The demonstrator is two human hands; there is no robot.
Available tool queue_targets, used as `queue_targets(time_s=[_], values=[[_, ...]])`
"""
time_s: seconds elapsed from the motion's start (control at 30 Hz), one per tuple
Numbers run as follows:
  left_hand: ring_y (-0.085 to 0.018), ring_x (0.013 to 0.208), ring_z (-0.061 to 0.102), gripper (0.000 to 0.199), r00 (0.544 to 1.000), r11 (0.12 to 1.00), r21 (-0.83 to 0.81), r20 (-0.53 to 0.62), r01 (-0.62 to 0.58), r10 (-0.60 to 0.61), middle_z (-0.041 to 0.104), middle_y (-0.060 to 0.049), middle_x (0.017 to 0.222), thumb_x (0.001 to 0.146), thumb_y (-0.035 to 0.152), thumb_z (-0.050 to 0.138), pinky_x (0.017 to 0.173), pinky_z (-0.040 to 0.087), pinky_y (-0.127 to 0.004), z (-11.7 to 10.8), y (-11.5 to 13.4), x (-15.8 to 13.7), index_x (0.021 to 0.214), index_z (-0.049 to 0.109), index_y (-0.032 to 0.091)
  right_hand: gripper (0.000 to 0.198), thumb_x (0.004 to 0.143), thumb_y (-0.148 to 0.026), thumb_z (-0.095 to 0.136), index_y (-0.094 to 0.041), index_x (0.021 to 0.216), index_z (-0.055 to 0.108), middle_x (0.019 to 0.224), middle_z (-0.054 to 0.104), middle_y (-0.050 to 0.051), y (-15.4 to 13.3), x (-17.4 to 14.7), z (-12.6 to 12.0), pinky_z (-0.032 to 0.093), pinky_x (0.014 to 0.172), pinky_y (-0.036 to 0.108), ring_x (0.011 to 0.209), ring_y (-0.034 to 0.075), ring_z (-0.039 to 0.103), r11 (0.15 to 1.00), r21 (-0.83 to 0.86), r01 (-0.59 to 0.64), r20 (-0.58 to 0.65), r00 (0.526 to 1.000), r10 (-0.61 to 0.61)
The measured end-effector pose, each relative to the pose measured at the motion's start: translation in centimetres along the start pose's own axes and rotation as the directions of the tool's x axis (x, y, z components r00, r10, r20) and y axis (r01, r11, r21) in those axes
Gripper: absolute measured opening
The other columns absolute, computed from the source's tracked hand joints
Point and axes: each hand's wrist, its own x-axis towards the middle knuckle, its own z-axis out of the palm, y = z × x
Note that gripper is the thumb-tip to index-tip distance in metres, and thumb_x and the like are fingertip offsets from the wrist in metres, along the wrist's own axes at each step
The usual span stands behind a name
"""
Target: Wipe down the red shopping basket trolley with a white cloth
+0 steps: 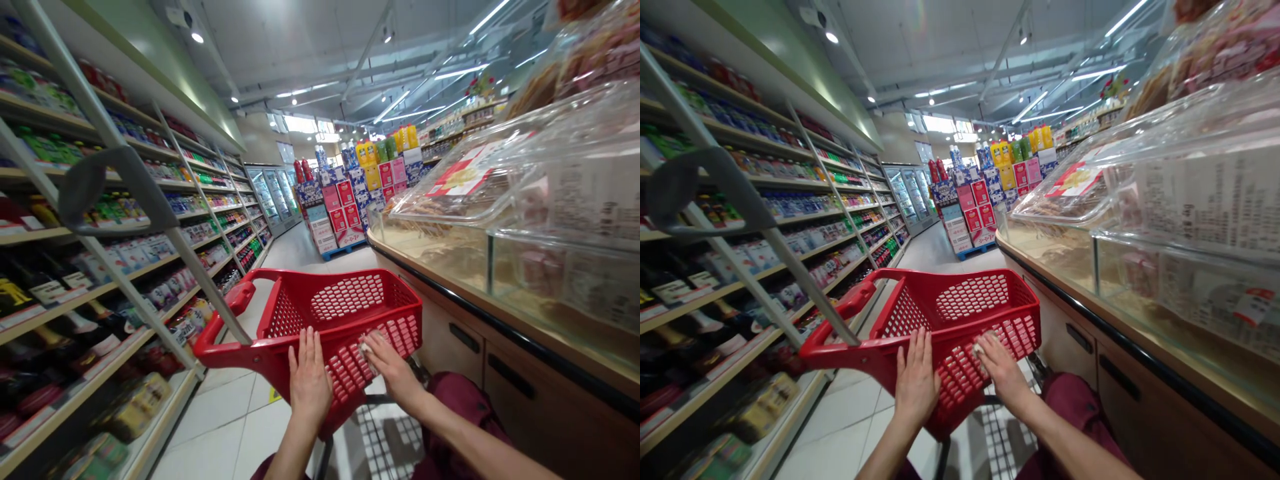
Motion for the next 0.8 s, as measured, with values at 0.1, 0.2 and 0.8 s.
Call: queue_targets(time_s=[0.1,0.2,0.8], values=[[-0.023,0.13,0.017,0.065,1.0,1.0,0.003,-0.017,0.008,-0.008,0.027,-0.011,0.139,0.068,0.022,0.044,0.105,0.017,-0.045,0.1,0.1,-0.1,0.13,0.028,0.009,0.041,0.085,-0.009,0.039,-0.018,0.125,0.042,0.128,0.044,0.009,-0.4,1.7,-0.1,0.035,0.098,0.047,0.127,0.022,0.024,0.999,-0.001,-0.042,-0.04,0.998,0.042],[-0.023,0.13,0.017,0.064,1.0,1.0,0.009,-0.005,0.001,-0.001,0.025,-0.01,0.14,0.069,0.023,0.044,0.105,0.017,-0.045,-0.1,0.0,-0.2,0.13,0.029,0.01,0.04,0.086,-0.009,0.037,-0.017,0.125,0.043,0.124,0.049,0.01,-0.7,1.8,0.2,0.038,0.096,0.044,0.126,0.021,0.026,1.0,-0.024,0.014,-0.009,1.0,-0.014],[-0.019,0.128,0.022,0.058,0.964,1.0,-0.009,-0.267,-0.006,0.003,0.035,-0.011,0.136,0.073,0.011,0.037,0.107,0.014,-0.044,-2.6,-4.1,-1.8,0.131,0.026,0.011,0.039,0.086,-0.01,0.038,-0.016,0.124,0.044,0.127,0.046,0.009,-4.8,4.7,2.4,0.035,0.099,0.046,0.127,0.022,0.023,0.995,0.057,0.084,0.003,0.996,-0.084]])
